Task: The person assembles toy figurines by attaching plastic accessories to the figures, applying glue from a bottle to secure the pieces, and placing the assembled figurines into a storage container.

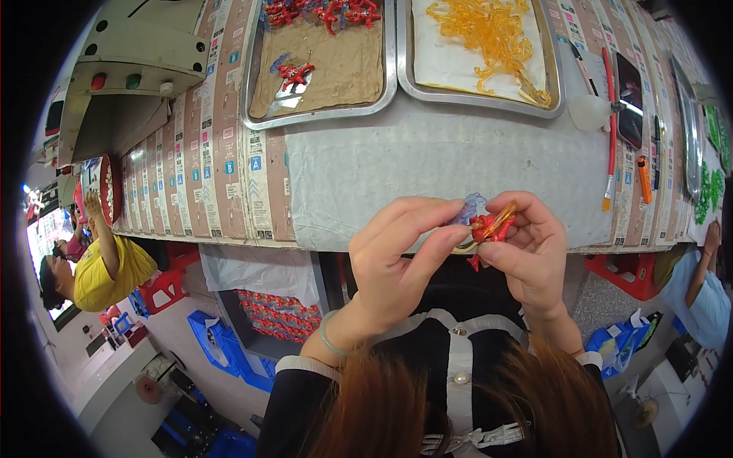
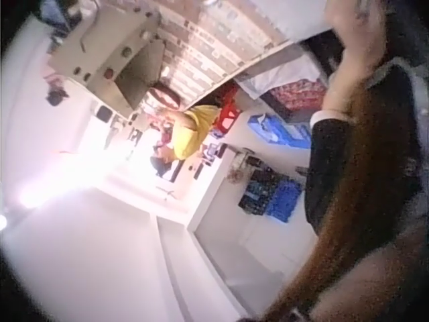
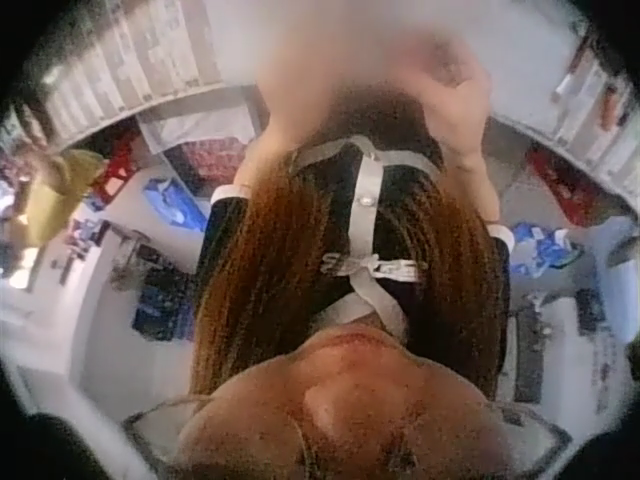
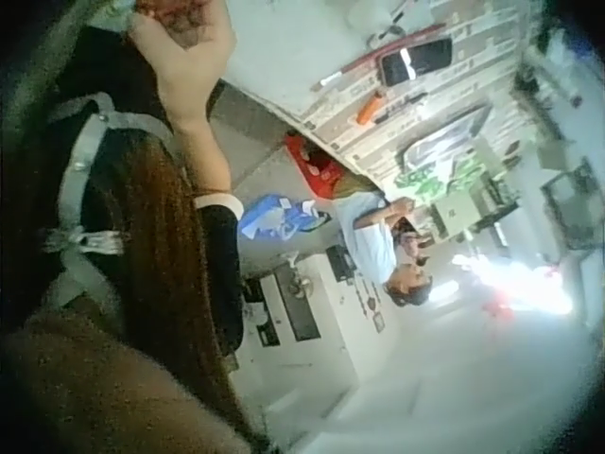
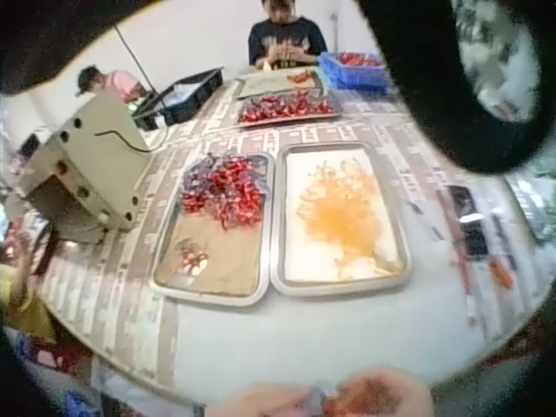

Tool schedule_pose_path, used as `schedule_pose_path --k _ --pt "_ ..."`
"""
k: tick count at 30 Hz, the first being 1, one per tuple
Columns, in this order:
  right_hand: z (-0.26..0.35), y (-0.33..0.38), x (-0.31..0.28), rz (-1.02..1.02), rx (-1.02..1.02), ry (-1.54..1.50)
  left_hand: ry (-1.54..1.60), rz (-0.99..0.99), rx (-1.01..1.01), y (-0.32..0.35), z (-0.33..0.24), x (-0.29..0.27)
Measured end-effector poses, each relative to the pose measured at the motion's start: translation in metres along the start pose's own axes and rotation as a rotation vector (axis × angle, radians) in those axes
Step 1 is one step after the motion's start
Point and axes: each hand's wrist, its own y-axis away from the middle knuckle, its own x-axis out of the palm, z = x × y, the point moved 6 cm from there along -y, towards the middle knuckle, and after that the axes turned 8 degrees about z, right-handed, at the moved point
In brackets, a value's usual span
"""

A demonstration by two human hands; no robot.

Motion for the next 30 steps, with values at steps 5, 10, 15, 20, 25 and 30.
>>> schedule_pose_path --k 5,10,15,20,25,30 --pt "-0.012 -0.005 -0.002 -0.065 0.121 -0.395 0.127 0.104 0.025 -0.005 0.004 0.008" --pt "-0.026 -0.003 0.005 -0.056 0.245 -0.564 0.568 0.093 -0.083 -0.001 0.019 0.026" --pt "-0.025 -0.001 0.012 -0.069 0.235 -0.526 0.749 0.084 -0.151 0.003 0.027 0.031" --pt "0.013 0.013 -0.044 -0.301 -0.311 0.176 1.034 0.003 -0.261 0.001 0.047 0.022" --pt "0.066 -0.006 -0.123 -0.788 -0.645 0.818 1.186 0.018 -0.347 0.004 0.052 0.016" --pt "0.068 -0.032 -0.185 -0.84 -0.233 1.253 1.036 0.028 -0.286 0.004 0.047 0.026"
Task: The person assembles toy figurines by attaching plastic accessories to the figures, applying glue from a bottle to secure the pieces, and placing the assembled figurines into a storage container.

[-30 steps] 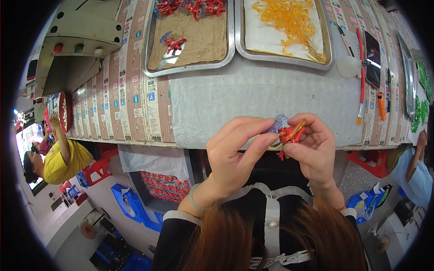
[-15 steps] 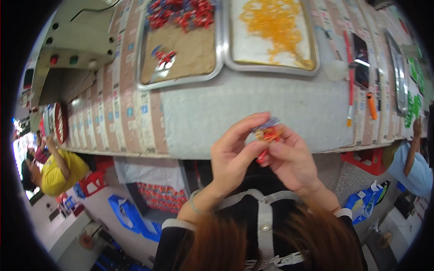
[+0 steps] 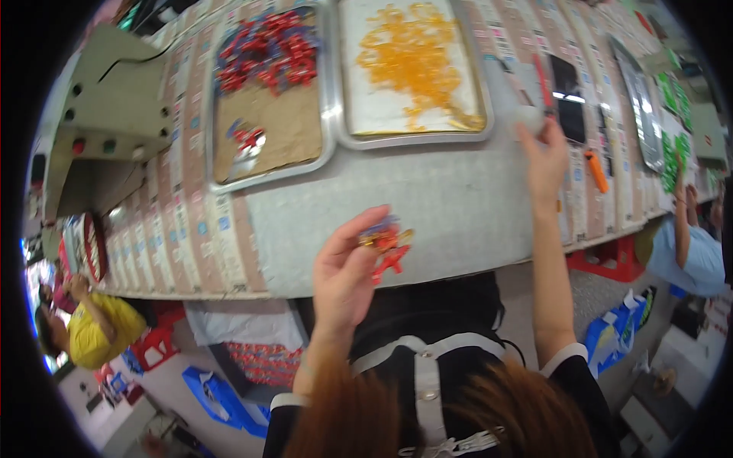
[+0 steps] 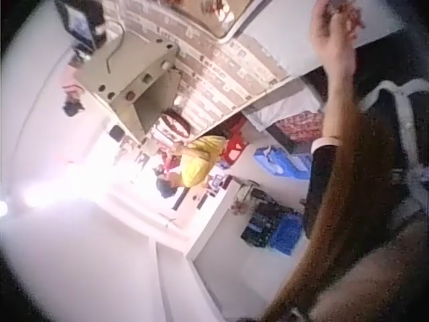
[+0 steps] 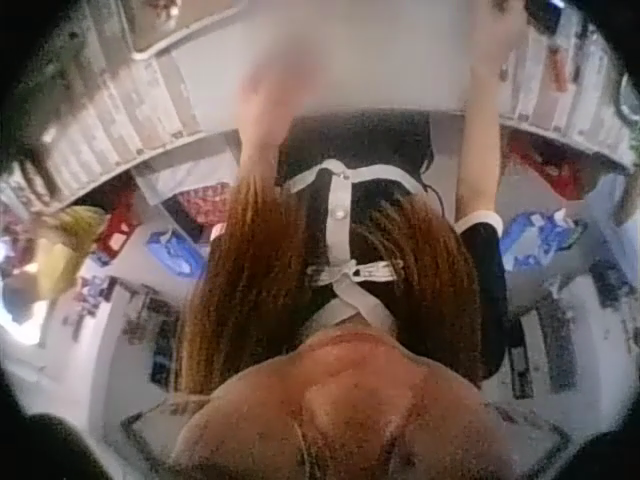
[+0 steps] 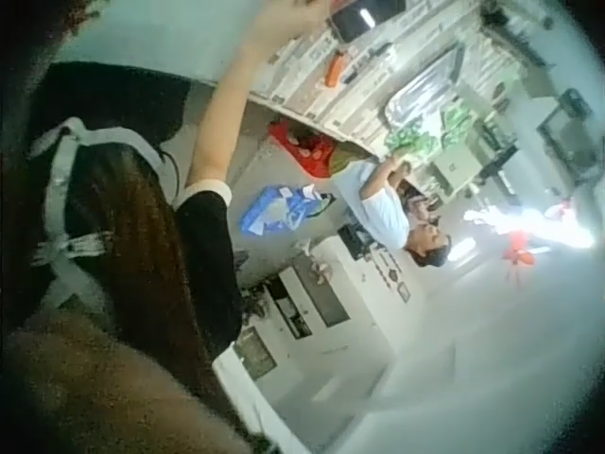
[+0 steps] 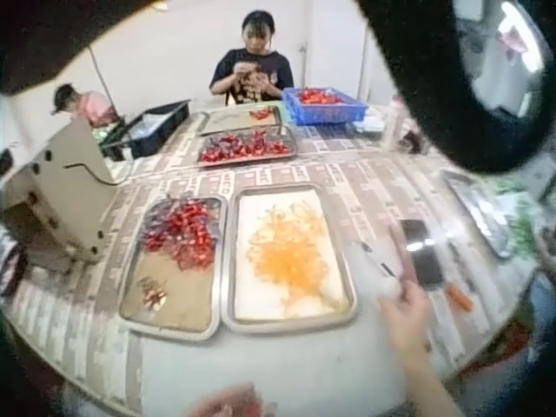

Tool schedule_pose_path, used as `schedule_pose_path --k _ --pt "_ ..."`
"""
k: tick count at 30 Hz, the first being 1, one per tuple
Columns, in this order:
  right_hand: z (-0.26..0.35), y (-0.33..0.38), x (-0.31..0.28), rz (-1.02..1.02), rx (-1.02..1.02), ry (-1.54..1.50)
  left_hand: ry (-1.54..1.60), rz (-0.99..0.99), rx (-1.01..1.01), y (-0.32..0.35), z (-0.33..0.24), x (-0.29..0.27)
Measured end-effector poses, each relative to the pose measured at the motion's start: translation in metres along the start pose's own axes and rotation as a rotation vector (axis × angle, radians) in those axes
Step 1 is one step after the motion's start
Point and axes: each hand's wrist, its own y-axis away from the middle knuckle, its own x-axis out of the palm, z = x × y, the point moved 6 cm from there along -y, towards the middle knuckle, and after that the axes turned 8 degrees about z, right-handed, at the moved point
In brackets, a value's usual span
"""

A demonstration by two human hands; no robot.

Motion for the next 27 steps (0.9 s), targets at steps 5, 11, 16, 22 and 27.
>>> schedule_pose_path --k 5,11,16,22,27 --pt "0.031 0.037 -0.007 -0.064 -0.068 -1.002 -0.223 -0.009 0.123 0.003 -0.009 0.002" --pt "0.095 0.107 0.006 0.367 0.183 -1.475 -0.241 0.024 0.198 0.007 -0.011 0.002" --pt "0.11 0.13 0.005 0.594 -0.016 -0.976 -0.218 0.022 0.166 0.008 -0.014 0.0" --pt "0.124 0.139 -0.006 0.429 -0.209 -0.967 -0.385 0.029 0.245 0.01 -0.017 0.001" --pt "0.13 0.144 -0.019 0.316 -0.465 -0.757 -0.461 0.0 0.301 0.013 -0.02 0.002"
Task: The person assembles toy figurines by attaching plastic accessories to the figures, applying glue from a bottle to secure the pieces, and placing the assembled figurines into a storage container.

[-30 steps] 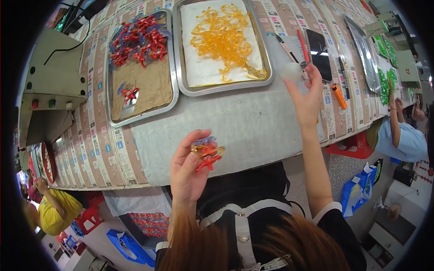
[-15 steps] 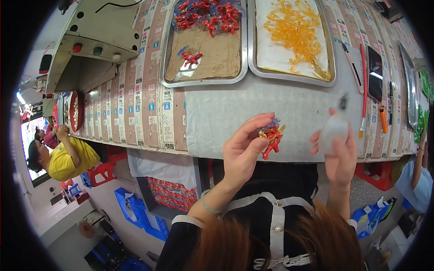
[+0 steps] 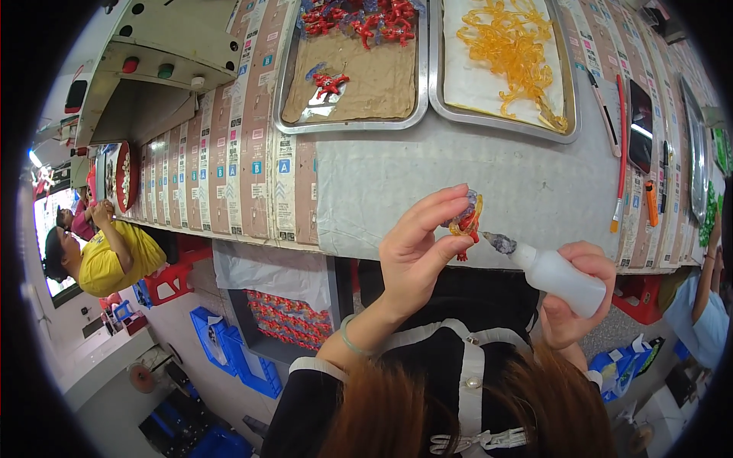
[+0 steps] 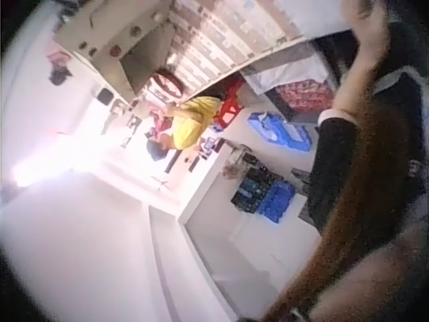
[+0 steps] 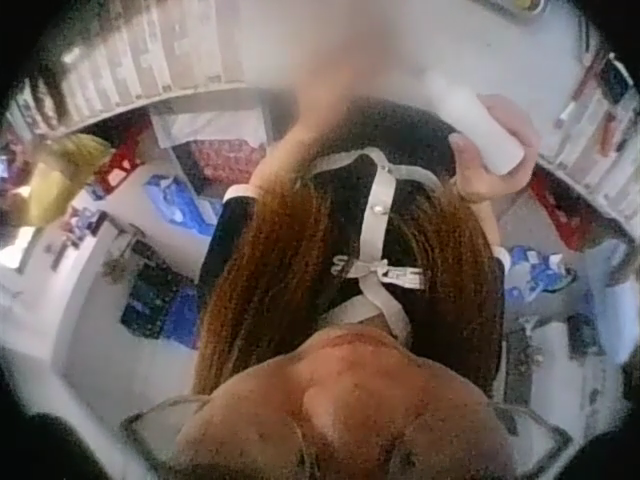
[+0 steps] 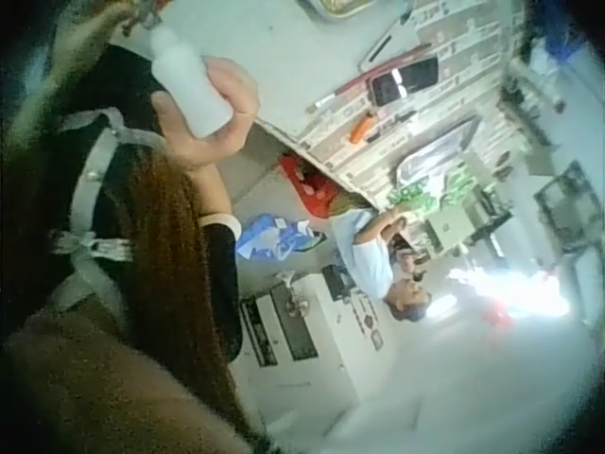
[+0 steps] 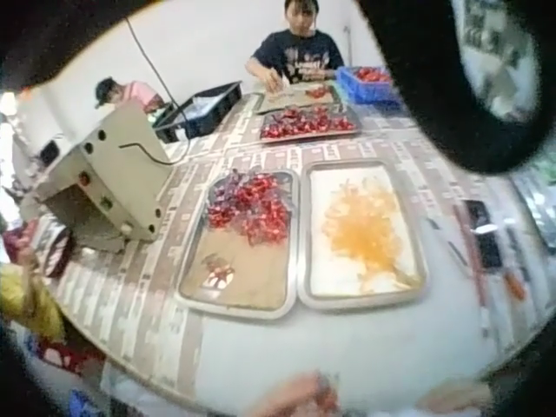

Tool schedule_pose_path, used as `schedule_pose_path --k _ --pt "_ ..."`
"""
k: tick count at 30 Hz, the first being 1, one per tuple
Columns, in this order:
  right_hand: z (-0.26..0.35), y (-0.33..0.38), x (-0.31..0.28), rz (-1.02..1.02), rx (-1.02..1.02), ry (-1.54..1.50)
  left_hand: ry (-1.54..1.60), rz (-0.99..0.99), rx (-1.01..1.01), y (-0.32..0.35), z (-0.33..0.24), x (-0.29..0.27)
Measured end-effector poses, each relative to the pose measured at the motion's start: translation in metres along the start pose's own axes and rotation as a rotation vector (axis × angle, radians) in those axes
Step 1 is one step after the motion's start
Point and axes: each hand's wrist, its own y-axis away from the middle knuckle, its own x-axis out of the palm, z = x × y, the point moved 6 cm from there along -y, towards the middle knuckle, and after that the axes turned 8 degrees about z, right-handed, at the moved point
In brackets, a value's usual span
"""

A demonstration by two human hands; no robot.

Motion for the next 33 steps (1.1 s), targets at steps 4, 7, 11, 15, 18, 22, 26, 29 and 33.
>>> schedule_pose_path --k 4,7,11,15,18,22,26,29,33 --pt "0.003 0.002 0.0 -0.017 -0.057 0.038 -0.043 -0.003 0.016 0.0 -0.002 0.001" --pt "0.006 0.001 0.001 0.033 -0.073 0.096 -0.059 -0.009 0.015 -0.001 -0.003 0.003" --pt "0.01 0.0 0.002 0.047 -0.094 0.136 -0.136 0.006 0.037 0.0 -0.002 0.002" --pt "0.009 0.0 0.002 0.064 -0.095 0.154 -0.251 0.032 0.088 -0.001 -0.007 0.004" --pt "0.009 0.0 0.003 0.073 -0.088 0.155 -0.237 0.017 0.077 0.0 -0.007 0.003" --pt "0.009 -0.001 0.004 0.08 -0.091 0.172 -0.322 -0.015 0.125 -0.003 -0.011 0.004" --pt "0.011 -0.004 0.007 0.11 -0.105 0.202 -0.437 -0.052 0.168 -0.003 -0.017 0.002" --pt "0.013 -0.005 0.007 0.125 -0.136 0.216 -0.505 -0.056 0.186 -0.004 -0.016 0.002" --pt "0.021 -0.01 0.011 0.144 -0.201 0.242 -0.518 -0.075 0.197 -0.006 -0.018 0.002"
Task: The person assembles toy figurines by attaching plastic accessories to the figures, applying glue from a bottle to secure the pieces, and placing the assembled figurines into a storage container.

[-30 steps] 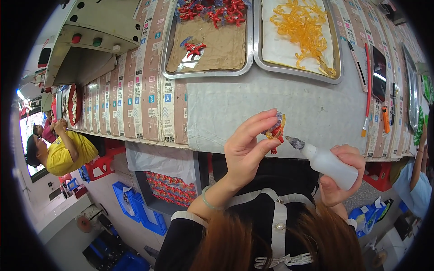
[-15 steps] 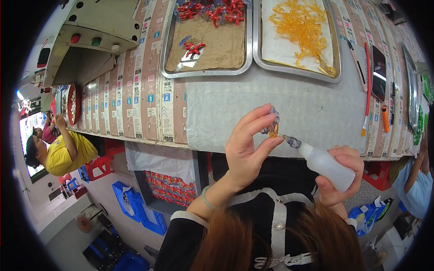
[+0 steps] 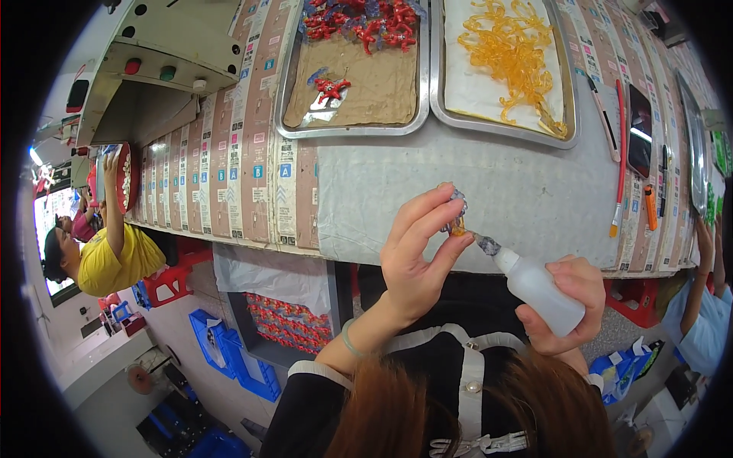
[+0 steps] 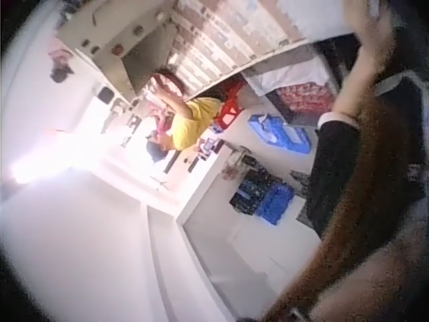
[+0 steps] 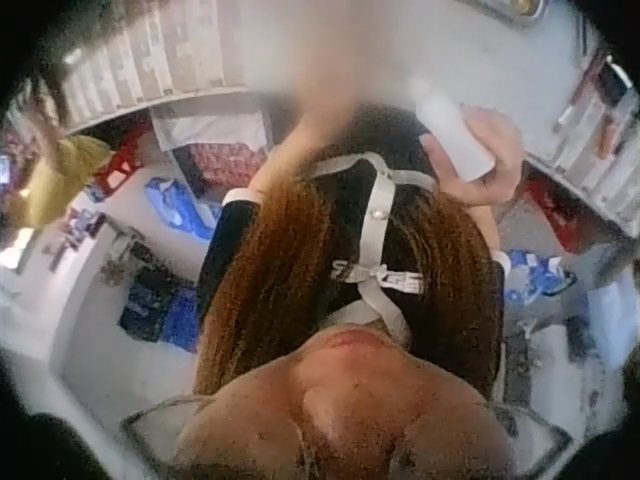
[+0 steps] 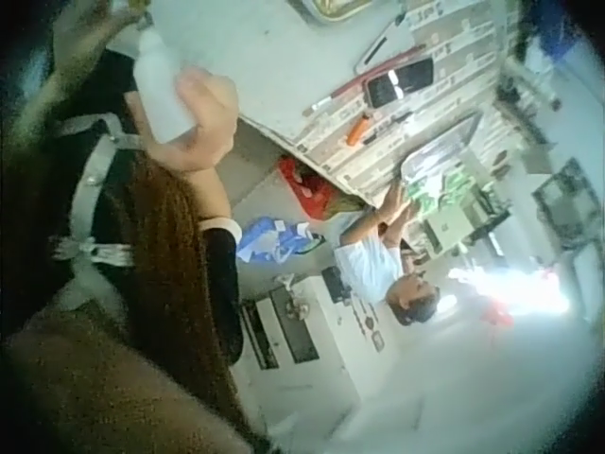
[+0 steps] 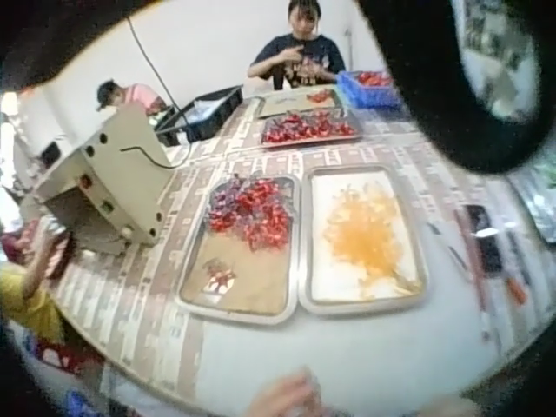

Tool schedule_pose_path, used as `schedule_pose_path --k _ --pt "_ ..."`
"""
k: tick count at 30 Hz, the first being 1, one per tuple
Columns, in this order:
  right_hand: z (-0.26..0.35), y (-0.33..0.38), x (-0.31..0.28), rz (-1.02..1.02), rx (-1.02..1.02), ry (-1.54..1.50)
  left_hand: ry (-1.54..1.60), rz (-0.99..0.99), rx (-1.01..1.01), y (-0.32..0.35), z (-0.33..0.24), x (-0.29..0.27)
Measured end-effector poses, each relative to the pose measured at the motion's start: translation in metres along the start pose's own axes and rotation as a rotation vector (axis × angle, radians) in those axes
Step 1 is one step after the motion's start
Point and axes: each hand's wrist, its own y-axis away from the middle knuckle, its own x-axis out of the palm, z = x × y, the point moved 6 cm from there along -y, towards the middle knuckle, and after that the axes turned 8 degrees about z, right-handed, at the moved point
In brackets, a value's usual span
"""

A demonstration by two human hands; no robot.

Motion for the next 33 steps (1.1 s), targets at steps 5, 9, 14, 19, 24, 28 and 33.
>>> schedule_pose_path --k 5,9,14,19,24,28,33 --pt "0.006 -0.003 0.001 0.023 -0.033 0.041 -0.025 0.072 -0.014 0.004 0.004 0.0" --pt "0.004 -0.006 0.002 0.037 -0.052 0.078 -0.038 0.085 -0.018 0.005 0.007 0.001" --pt "0.005 -0.007 0.001 0.041 -0.053 0.103 -0.039 0.086 -0.03 0.003 0.006 0.001" --pt "0.006 -0.007 0.001 0.042 -0.053 0.1 -0.018 0.043 -0.044 0.002 0.006 0.001" --pt "0.0 -0.004 0.0 0.008 0.002 0.054 -0.069 0.027 -0.026 0.002 0.003 -0.003" --pt "-0.021 0.022 -0.015 -0.266 0.207 -0.146 0.184 0.07 -0.174 0.006 0.016 -0.002" --pt "-0.045 0.022 -0.01 -0.493 0.393 -0.588 0.429 0.058 -0.289 0.009 0.016 0.001"
